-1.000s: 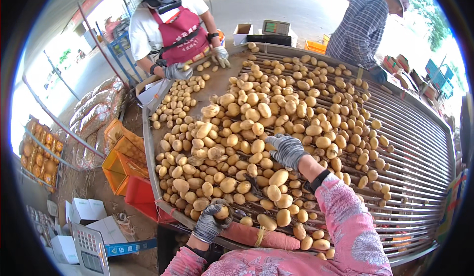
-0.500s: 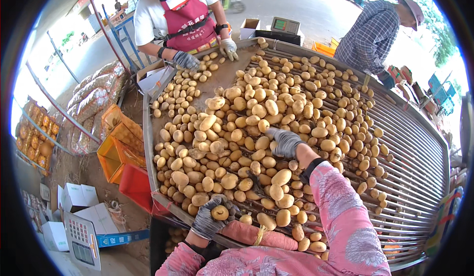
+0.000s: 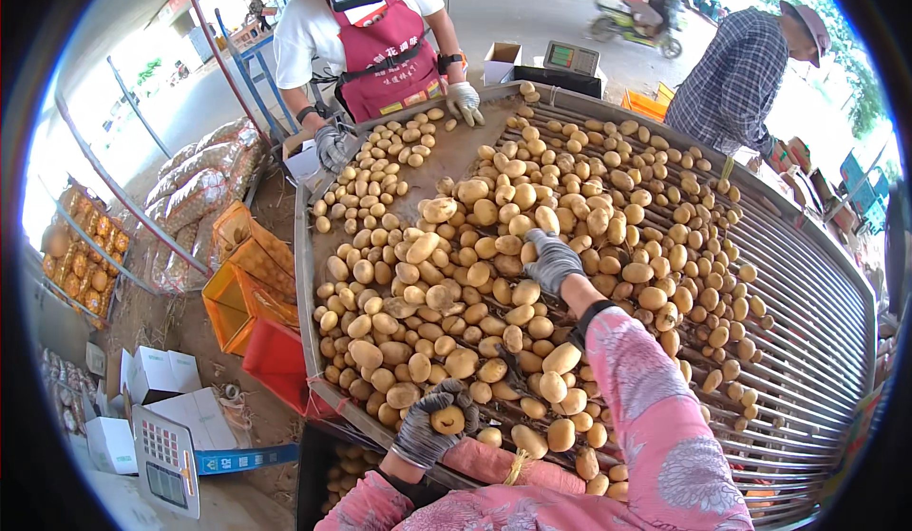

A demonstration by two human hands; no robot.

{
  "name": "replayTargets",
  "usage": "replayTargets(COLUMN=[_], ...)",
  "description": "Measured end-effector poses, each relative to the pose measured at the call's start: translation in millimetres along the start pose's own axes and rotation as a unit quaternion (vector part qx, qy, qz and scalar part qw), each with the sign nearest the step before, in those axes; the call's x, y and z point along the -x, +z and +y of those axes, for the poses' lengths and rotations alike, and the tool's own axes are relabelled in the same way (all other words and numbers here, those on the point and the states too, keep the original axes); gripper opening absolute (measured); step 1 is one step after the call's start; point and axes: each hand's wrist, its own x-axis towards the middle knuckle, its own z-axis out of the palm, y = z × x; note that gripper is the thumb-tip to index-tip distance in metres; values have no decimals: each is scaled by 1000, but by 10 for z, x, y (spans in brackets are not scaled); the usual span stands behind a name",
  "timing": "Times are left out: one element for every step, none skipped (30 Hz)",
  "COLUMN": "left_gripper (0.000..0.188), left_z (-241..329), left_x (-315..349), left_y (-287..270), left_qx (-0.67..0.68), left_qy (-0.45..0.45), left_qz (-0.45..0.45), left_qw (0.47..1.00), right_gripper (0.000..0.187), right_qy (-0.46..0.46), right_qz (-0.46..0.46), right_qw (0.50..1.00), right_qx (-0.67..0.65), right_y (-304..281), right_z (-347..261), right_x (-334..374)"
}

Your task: Sorting potatoes by hand on a sorting table.

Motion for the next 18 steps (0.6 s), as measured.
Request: replayTargets(left_gripper=[31,38,44,57,63,59,56,58,58,58,57,57,57,59,62,64,63,62], left_z=[23,7,-2,-11,-19,-10,12,14,1,-24,-25,36,48,58,39,27,-22,-51], left_x=[-1,-22,-72,-121,-190,-251,-270,-336,-358,-381,-389,-306,-244,-154,-154,-158,-200,-204], left_y=[31,167,286,373,471,462,410,244,242,255,260,185,108,22,28,100,190,213], left_qx=[2,-10,-23,-45,-53,-25,1,-14,-14,-47,-81,60,57,78,96,36,39,65], left_qy=[-1,22,42,48,50,35,22,16,13,52,94,-6,3,18,16,34,15,11], left_qz=[-1,35,71,15,-17,-32,-45,0,0,46,90,-36,-35,-43,-63,-29,-40,-52], left_qw=[1000,999,996,998,997,999,999,1000,1000,996,988,998,998,996,993,998,998,996], right_gripper=[50,51,52,52,52,54,55,56,56,52,52,49,46,39,34,33,37,39], right_qy=[1,-57,-112,-180,-245,-252,-261,-284,-308,-315,-316,-339,-364,-295,-318,-268,-201,-198], right_qz=[0,37,74,65,56,-6,-67,-111,-155,-181,-180,-166,-152,-95,19,21,-46,-119], right_qw=[1000,995,981,968,950,951,946,936,923,911,911,899,885,921,933,963,973,958], right_qx=[3,-68,-137,-161,-184,-181,-182,-176,-173,-196,-196,-222,-248,-237,-165,-33,105,172], right_y=[28,49,74,80,67,61,77,104,108,24,2,-17,-61,-196,-185,-161,-11,194], right_z=[23,92,164,51,-155,-339,-532,-643,-717,-770,-745,-691,-659,-700,-516,-375,-71,254], right_x=[51,146,263,482,744,947,1125,1275,1362,1397,1341,1226,1106,1007,787,613,419,261])
